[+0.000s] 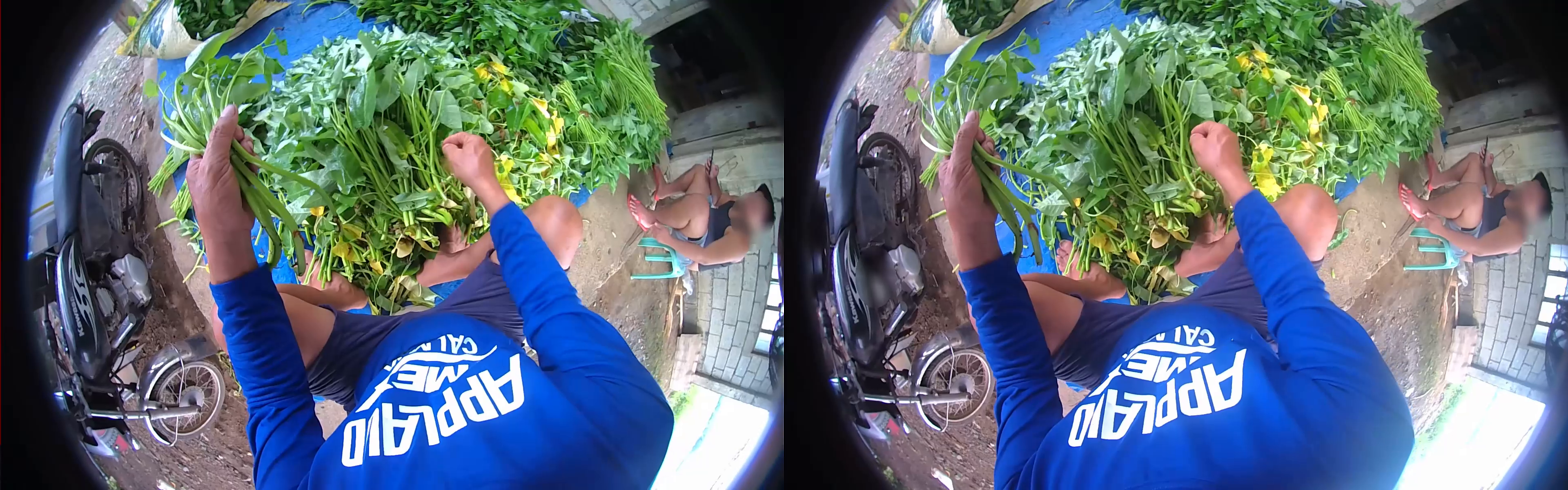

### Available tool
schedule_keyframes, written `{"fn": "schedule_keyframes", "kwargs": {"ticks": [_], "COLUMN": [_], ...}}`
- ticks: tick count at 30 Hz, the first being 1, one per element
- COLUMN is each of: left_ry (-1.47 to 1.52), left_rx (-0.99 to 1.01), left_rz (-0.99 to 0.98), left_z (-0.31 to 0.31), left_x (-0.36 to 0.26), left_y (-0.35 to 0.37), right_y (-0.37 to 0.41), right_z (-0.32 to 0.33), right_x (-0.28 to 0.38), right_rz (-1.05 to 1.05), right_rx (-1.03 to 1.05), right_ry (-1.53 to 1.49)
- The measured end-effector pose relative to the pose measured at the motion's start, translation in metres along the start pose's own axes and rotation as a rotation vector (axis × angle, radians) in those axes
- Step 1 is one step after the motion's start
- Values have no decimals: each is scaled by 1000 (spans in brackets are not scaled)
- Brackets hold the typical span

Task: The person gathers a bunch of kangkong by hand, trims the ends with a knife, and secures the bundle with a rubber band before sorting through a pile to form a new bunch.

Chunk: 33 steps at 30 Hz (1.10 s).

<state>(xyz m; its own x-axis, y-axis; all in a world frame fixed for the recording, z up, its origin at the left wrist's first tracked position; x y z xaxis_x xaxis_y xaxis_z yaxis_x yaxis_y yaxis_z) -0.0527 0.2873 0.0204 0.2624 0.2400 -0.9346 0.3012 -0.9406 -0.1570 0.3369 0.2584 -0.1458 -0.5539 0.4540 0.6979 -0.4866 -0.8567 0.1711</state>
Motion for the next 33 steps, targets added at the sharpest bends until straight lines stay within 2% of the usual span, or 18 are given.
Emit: {"fn": "schedule_keyframes", "kwargs": {"ticks": [4,6,9,10,11,13,15,17,18,22,23,25,27,30,31,33], "left_ry": [-23,-58,-101,-92,-84,-91,-93,-100,-102,-104,-103,-108,-109,-145,-152,-181], "left_rx": [35,67,99,91,85,101,108,104,112,128,146,163,155,178,198,196], "left_rz": [5,2,35,37,43,60,46,53,52,30,32,28,13,30,31,53], "left_z": [-6,-8,-9,-9,-8,-6,-5,-10,-11,-14,-15,-19,-21,-17,-18,-20], "left_x": [5,8,8,8,10,10,11,7,8,10,9,7,11,16,17,20], "left_y": [4,8,12,12,12,12,11,15,17,17,19,26,22,31,33,37], "right_y": [-31,-38,-48,-45,-42,-6,3,18,29,55,49,54,42,53,48,48], "right_z": [-47,-60,-49,-44,-29,20,54,80,90,108,98,82,76,72,64,60], "right_x": [-15,-9,-2,9,12,56,69,76,80,93,87,70,80,72,64,54], "right_rz": [-96,-42,-303,-241,-249,-211,-78,-135,-165,-21,-43,-58,-51,-165,-155,-177], "right_rx": [-69,-174,277,341,395,440,499,573,611,685,731,698,676,601,439,291], "right_ry": [11,16,-101,-407,-494,-650,-722,-866,-940,-1064,-1020,-960,-934,-990,-886,-826]}}
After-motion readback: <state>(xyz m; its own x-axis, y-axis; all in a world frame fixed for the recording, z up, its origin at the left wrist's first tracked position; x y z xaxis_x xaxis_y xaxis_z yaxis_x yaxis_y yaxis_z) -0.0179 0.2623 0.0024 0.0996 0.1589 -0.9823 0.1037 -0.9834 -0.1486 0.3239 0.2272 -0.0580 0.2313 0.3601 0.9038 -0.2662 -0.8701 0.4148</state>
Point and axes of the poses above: each hand's wrist, its own y-axis away from the middle knuckle, its own z-axis out of the back of the hand, x = y × z, the point moved 3 cm from there along -y, towards the middle knuckle, and after that the axes turned 15 degrees about -z, right-handed, at the moved point
